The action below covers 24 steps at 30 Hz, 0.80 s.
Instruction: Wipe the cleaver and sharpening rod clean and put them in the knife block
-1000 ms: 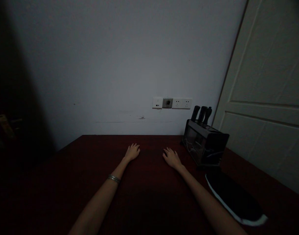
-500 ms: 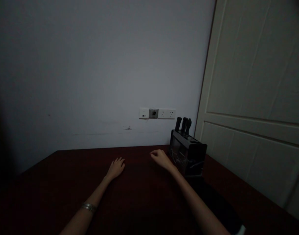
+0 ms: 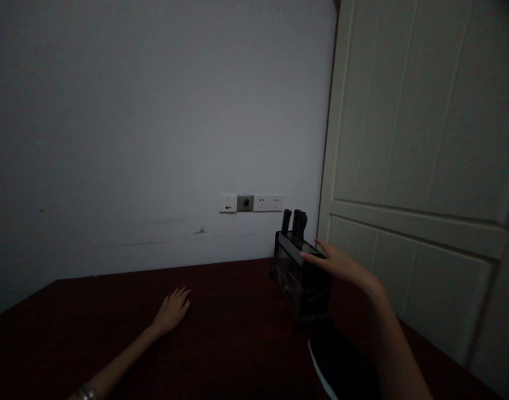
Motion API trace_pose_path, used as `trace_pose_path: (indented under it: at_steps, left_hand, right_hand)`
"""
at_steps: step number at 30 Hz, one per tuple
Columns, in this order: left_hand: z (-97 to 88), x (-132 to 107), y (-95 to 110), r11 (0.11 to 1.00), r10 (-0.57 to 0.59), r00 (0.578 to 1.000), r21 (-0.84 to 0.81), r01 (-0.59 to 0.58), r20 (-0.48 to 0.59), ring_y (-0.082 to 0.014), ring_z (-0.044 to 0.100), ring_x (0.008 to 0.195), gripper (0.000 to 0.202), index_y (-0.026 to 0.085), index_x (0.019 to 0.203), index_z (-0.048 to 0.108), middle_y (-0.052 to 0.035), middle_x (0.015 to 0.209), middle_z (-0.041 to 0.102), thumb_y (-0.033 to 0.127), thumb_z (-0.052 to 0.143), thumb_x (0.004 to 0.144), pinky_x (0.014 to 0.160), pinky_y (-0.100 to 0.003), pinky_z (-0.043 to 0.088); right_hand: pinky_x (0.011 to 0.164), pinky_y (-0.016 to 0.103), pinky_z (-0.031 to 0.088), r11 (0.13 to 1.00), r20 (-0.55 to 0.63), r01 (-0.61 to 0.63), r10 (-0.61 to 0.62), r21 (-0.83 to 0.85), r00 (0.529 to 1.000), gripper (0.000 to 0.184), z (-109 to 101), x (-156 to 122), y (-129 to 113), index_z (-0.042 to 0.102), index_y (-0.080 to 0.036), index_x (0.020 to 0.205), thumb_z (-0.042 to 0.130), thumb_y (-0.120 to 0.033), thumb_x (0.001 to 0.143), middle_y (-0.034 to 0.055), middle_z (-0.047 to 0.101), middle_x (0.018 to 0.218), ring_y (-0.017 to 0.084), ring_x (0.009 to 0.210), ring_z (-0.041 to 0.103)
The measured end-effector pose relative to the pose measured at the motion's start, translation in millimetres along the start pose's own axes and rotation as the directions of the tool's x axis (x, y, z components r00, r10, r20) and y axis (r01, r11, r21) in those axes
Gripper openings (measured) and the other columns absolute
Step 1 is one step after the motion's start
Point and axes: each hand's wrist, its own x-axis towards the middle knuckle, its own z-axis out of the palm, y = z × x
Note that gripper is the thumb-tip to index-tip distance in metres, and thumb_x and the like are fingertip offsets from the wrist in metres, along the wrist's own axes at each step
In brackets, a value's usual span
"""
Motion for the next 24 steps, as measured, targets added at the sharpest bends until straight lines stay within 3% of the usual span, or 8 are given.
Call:
trace_pose_path:
  at_steps: [4,7,11,18,21,24]
  left_hand:
    - [-16.0,5,12,0.99,-0.059,0.998,-0.132,0.056,-0.02,-0.0284,0.043,0.117,0.042,0.011,0.117,0.052,-0.0151,0.126,0.049,0.023,0.038,0.079,0.096,-0.047,0.029]
    - [-35.0,24,37,0.981,-0.061,0.997,-0.189,0.051,-0.051,-0.03,0.046,0.113,0.04,0.008,0.112,0.053,-0.018,0.121,0.051,0.019,0.04,0.076,0.092,-0.049,0.033]
    - [-71.2,60,98,0.937,0.092,0.989,-0.326,-0.124,-0.112,-0.019,0.051,0.108,0.037,0.009,0.111,0.053,-0.0131,0.117,0.056,0.018,0.042,0.077,0.093,-0.03,0.036]
    - [-139.1,117,226,0.776,0.297,0.925,-0.503,-0.379,-0.238,-0.0186,0.058,0.097,0.042,0.011,0.115,0.051,-0.0128,0.117,0.057,0.026,0.052,0.077,0.084,-0.027,0.043]
    - [-156.8,136,267,0.728,0.316,0.912,-0.55,-0.41,-0.262,-0.0213,0.057,0.1,0.05,0.008,0.119,0.048,-0.0166,0.12,0.054,0.029,0.057,0.075,0.084,-0.029,0.043]
    - [-161.8,148,294,0.695,0.319,0.912,-0.591,-0.41,-0.258,-0.0234,0.054,0.104,0.058,0.006,0.121,0.046,-0.0188,0.12,0.054,0.033,0.061,0.072,0.085,-0.029,0.042]
  right_hand:
    - [0.09,0.038,0.042,0.997,0.085,-0.008,0.001,0.08,0.996,0.072,8,7,13,0.05,-0.013,0.121,0.059,-0.057,0.065,0.0149,0.058,0.114,0.029,0.107,0.053]
    - [0.084,0.036,0.044,0.994,0.085,-0.015,0.006,0.104,0.996,0.069,11,11,16,0.052,-0.012,0.119,0.061,-0.054,0.064,0.0146,0.061,0.109,0.028,0.1,0.056]
    - [0.076,0.033,0.046,0.991,0.093,-0.063,0.052,0.117,0.994,0.065,11,14,19,0.055,-0.012,0.113,0.063,-0.053,0.062,0.0132,0.065,0.1,0.026,0.09,0.06]
    - [0.068,0.031,0.047,0.984,0.14,-0.153,0.14,0.09,0.98,0.063,12,17,24,0.06,-0.014,0.104,0.063,-0.059,0.06,0.0109,0.067,0.092,0.024,0.08,0.063]
    - [0.068,0.031,0.047,0.983,0.148,-0.15,0.134,0.102,0.98,0.062,12,18,24,0.06,-0.015,0.105,0.063,-0.058,0.06,0.0102,0.067,0.092,0.024,0.079,0.063]
    - [0.068,0.031,0.047,0.987,0.135,-0.127,0.113,0.101,0.984,0.058,10,16,23,0.061,-0.017,0.106,0.062,-0.054,0.062,0.0093,0.068,0.091,0.024,0.081,0.063]
